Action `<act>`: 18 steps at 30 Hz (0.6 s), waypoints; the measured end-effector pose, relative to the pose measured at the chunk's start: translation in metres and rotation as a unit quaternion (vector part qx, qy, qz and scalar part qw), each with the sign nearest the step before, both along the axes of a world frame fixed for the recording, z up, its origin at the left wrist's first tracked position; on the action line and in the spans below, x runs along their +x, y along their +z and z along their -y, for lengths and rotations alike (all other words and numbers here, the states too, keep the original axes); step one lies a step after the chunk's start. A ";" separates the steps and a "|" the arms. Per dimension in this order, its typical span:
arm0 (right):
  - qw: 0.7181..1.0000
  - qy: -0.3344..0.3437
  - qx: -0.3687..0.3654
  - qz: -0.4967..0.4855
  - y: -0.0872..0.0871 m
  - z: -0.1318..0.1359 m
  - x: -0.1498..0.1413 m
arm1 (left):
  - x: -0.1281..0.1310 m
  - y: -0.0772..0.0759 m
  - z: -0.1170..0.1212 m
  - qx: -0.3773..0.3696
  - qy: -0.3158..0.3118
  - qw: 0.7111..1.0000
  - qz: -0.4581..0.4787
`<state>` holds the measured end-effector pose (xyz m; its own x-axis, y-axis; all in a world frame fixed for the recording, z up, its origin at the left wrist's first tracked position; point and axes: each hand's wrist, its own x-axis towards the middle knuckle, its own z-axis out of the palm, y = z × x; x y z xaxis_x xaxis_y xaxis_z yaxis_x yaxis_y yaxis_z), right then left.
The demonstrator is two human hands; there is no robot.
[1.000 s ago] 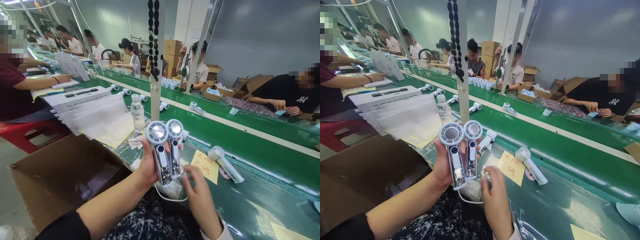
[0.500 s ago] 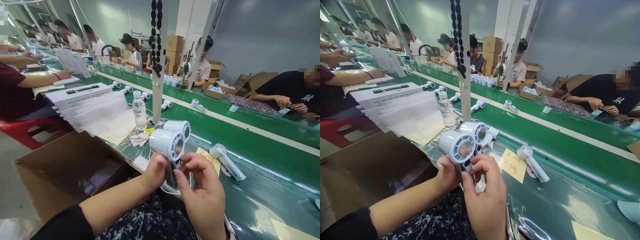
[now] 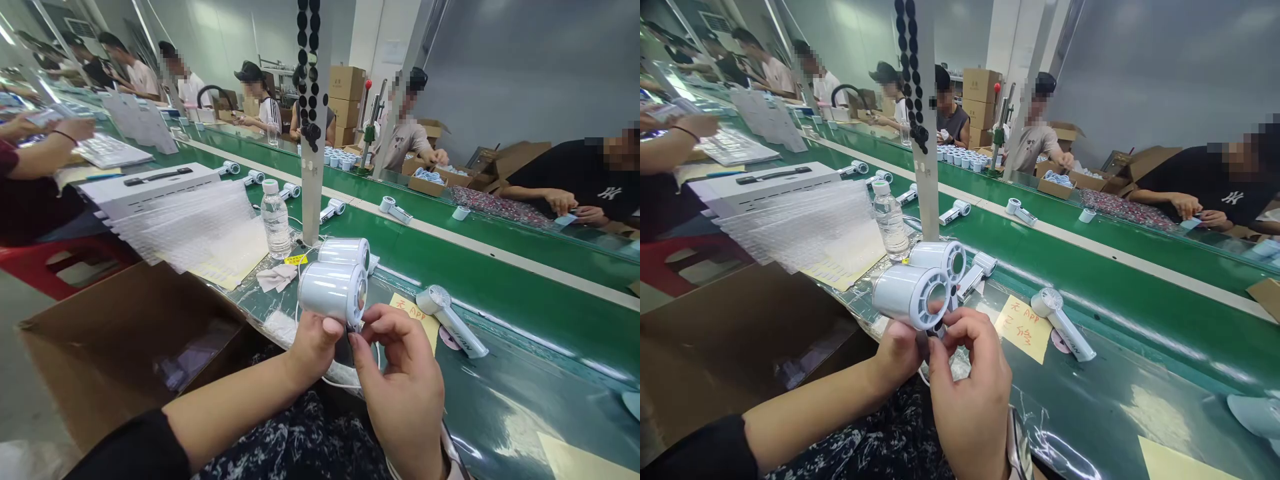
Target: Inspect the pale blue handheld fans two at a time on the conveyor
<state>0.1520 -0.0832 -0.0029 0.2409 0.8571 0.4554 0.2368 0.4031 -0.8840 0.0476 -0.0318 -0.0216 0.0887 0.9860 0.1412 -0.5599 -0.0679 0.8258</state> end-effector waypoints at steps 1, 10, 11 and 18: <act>1.000 -0.001 -0.010 0.001 -0.001 0.000 0.001 | -0.001 0.002 -0.001 0.024 0.016 0.999 -0.022; 0.948 0.181 -0.168 -0.200 -0.016 -0.028 0.005 | -0.015 0.009 0.000 0.075 -0.048 0.992 -0.091; 0.938 0.197 -0.178 -0.225 -0.020 -0.032 -0.001 | -0.019 0.008 0.000 0.068 -0.058 0.992 -0.093; 0.944 0.269 -0.166 -0.094 -0.006 -0.089 -0.061 | -0.099 -0.006 -0.008 0.022 0.187 0.964 -0.188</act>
